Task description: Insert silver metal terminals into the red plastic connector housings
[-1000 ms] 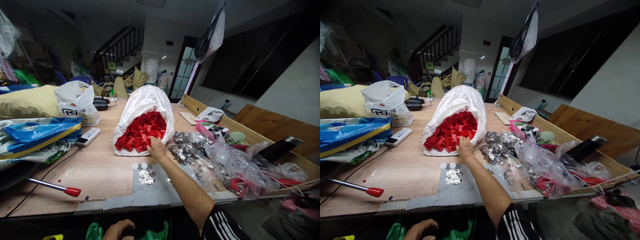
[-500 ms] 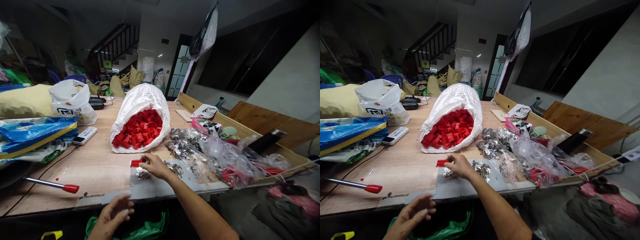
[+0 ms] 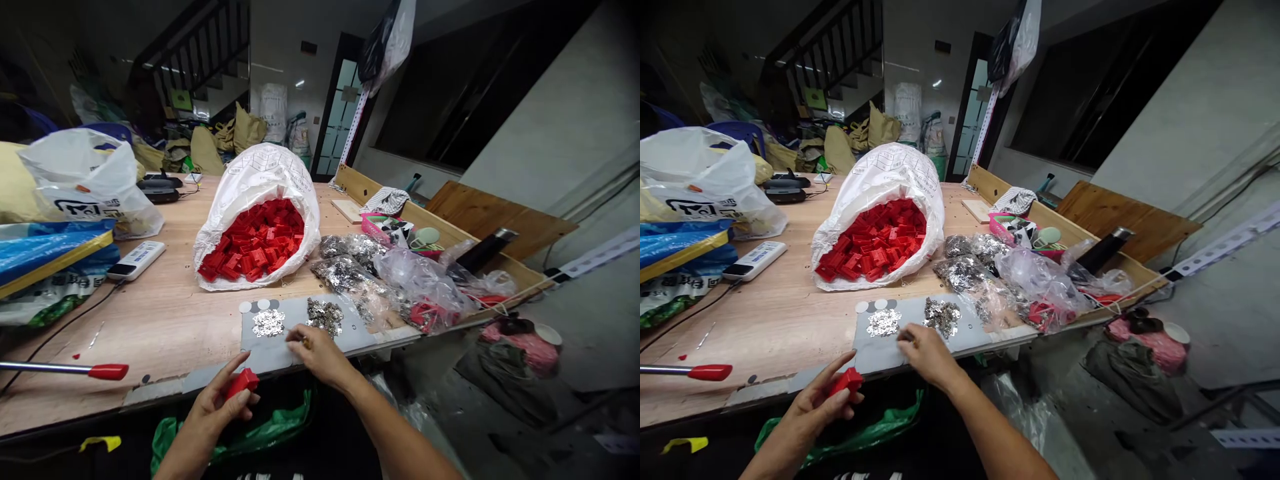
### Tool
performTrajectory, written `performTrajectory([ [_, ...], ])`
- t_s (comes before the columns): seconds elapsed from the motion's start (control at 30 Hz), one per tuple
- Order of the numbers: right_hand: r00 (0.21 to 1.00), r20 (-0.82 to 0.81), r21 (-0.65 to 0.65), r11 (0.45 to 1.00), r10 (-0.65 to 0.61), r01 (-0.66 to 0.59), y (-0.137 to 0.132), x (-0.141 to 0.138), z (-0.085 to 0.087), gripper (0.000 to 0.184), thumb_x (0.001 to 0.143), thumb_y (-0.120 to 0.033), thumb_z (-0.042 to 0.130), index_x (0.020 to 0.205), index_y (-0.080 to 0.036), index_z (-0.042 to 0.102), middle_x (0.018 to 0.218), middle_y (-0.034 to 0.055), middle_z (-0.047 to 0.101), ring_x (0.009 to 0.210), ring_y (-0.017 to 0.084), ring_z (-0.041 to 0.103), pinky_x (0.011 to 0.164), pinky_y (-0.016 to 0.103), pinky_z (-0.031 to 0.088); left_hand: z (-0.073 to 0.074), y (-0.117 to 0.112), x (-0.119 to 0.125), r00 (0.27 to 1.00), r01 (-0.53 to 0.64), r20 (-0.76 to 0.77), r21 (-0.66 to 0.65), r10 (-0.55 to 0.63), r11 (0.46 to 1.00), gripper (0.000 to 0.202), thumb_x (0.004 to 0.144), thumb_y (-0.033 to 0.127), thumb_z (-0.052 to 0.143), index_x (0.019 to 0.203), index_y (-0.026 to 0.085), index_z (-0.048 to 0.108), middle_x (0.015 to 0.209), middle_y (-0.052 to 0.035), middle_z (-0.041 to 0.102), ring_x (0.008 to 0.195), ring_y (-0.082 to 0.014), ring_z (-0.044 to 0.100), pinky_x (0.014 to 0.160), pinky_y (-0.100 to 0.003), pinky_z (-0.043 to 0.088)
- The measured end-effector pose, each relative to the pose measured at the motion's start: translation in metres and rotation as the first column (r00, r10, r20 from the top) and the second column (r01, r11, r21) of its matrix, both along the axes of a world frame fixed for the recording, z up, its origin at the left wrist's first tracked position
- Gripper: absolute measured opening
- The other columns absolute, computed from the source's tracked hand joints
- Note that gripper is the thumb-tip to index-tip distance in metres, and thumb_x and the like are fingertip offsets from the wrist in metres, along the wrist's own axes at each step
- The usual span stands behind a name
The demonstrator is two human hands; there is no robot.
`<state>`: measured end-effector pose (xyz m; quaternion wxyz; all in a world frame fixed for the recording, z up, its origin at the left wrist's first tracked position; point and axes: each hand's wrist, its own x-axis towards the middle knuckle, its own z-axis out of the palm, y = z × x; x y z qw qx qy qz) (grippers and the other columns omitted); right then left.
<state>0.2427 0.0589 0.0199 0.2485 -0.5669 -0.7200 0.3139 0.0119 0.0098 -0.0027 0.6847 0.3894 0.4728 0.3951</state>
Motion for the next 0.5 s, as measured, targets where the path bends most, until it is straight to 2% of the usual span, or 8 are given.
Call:
performTrajectory([
  [0.07, 0.949, 0.245, 0.145, 0.976, -0.197, 0.165, 0.005, 0.021, -0.002, 0.01, 0.086, -0.017, 0.052, 0.09, -0.02, 0.062, 0.093, 0.0027, 0.063, 0.087, 0.016, 0.058, 0.076, 0.026, 0.041, 0.007, -0.002, 0.002, 0.985, -0.027, 0.162, -0.156, 0.053, 0.987, 0.065, 0.073, 0.041, 0.071, 0.133, 0.033, 0.049, 0.099, -0.0045, 0.065, 0.086, -0.0248, 0.067, 0.075, -0.034, 0.055],
  [0.17, 0.84, 0.443, 0.229, 0.946, -0.313, 0.232, 0.013, 0.038, -0.004, 0.009, 0.088, -0.02, 0.052, 0.091, -0.021, 0.061, 0.096, 0.0034, 0.062, 0.086, 0.017, 0.059, 0.072, 0.026, 0.041, 0.016, -0.006, 0.007, 0.958, -0.011, 0.271, -0.295, 0.095, 0.955, 0.064, 0.072, 0.035, 0.073, 0.131, 0.035, 0.049, 0.108, -0.0035, 0.062, 0.087, -0.0243, 0.069, 0.077, -0.035, 0.056],
  [0.23, 0.804, 0.502, 0.242, 0.944, -0.319, 0.224, 0.018, 0.039, -0.007, 0.007, 0.088, -0.025, 0.054, 0.091, -0.022, 0.06, 0.097, 0.0027, 0.062, 0.085, 0.017, 0.059, 0.069, 0.026, 0.04, 0.019, -0.007, 0.01, 0.949, -0.002, 0.295, -0.34, 0.109, 0.941, 0.062, 0.073, 0.031, 0.074, 0.13, 0.034, 0.05, 0.111, -0.0038, 0.062, 0.086, -0.0241, 0.07, 0.078, -0.035, 0.057],
  [0.33, 0.782, 0.544, 0.23, 0.951, -0.303, 0.209, 0.024, 0.032, -0.01, 0.007, 0.088, -0.028, 0.055, 0.089, -0.023, 0.061, 0.097, 0.0025, 0.063, 0.084, 0.017, 0.059, 0.067, 0.025, 0.04, 0.017, -0.008, 0.013, 0.94, -0.006, 0.313, -0.379, 0.134, 0.925, 0.058, 0.076, 0.03, 0.071, 0.131, 0.028, 0.051, 0.102, -0.0063, 0.065, 0.085, -0.0246, 0.07, 0.078, -0.036, 0.057],
  [0.5, 0.813, 0.529, 0.201, 0.967, -0.244, 0.159, 0.024, 0.024, -0.008, 0.009, 0.087, -0.024, 0.054, 0.087, -0.022, 0.062, 0.095, 0.0022, 0.063, 0.086, 0.016, 0.059, 0.068, 0.024, 0.039, 0.002, -0.004, 0.009, 0.902, -0.051, 0.37, -0.418, 0.221, 0.907, 0.047, 0.082, 0.032, 0.065, 0.127, 0.02, 0.056, 0.093, -0.0084, 0.068, 0.086, -0.0263, 0.071, 0.08, -0.038, 0.058],
])
